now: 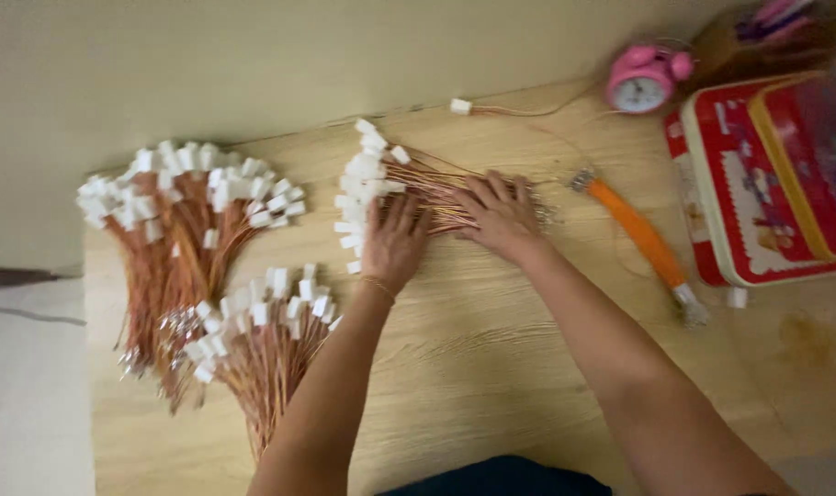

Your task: The person inserts thin copper wires into small white plastic connectors by hand. They repeatedly pick up wires and connectors from a wooden table, fit the wire ends into the plastic housing, and place the assembled units into a pile. The person also handles a bundle of orange wires, separating them and organizing the workspace.

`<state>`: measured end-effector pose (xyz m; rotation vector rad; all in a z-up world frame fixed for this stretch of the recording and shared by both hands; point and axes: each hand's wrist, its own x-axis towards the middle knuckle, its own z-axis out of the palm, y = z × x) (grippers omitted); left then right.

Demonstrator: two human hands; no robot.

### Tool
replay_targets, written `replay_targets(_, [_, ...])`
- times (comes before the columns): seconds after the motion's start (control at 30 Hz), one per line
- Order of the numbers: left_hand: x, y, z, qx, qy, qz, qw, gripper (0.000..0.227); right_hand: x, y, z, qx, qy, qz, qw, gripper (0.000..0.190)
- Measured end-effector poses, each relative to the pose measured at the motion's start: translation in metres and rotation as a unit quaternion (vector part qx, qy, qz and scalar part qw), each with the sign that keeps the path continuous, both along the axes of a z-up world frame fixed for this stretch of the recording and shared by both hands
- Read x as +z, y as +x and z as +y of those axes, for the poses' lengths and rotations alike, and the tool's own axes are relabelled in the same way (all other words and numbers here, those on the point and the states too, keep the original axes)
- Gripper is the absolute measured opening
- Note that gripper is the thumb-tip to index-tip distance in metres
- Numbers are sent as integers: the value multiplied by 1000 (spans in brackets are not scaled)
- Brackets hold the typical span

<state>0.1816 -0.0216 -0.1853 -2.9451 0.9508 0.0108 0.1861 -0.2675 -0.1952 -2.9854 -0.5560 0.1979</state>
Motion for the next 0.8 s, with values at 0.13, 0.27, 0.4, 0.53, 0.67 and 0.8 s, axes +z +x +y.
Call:
replay_targets(0.13, [13, -7, -3, 1, 35, 3, 999, 55, 11, -9, -14, -10, 22, 1, 1000, 77])
replay_targets(0.27, [57, -57, -2, 24, -61, -32, 997, 83, 27, -35, -86, -143, 37, -154, 977, 59])
replay_targets(0.4, [72, -123, -5, 94, -136, 23, 986, 70, 17, -78, -147, -363, -69, -147, 917, 54])
replay_targets(0.53, [60, -163, -12, 97, -186, 66, 976, 66, 8, -89, -163, -374, -72, -93, 920, 52])
replay_targets(0.67, [100, -173, -11, 84, -289, 65, 951, 64, 122, -95, -111, -419, 84, 33, 903, 33])
replay_targets(0.8, [143, -176, -5, 128, -429, 156, 880, 61, 133, -103, -117, -375, 133, -70, 915, 26])
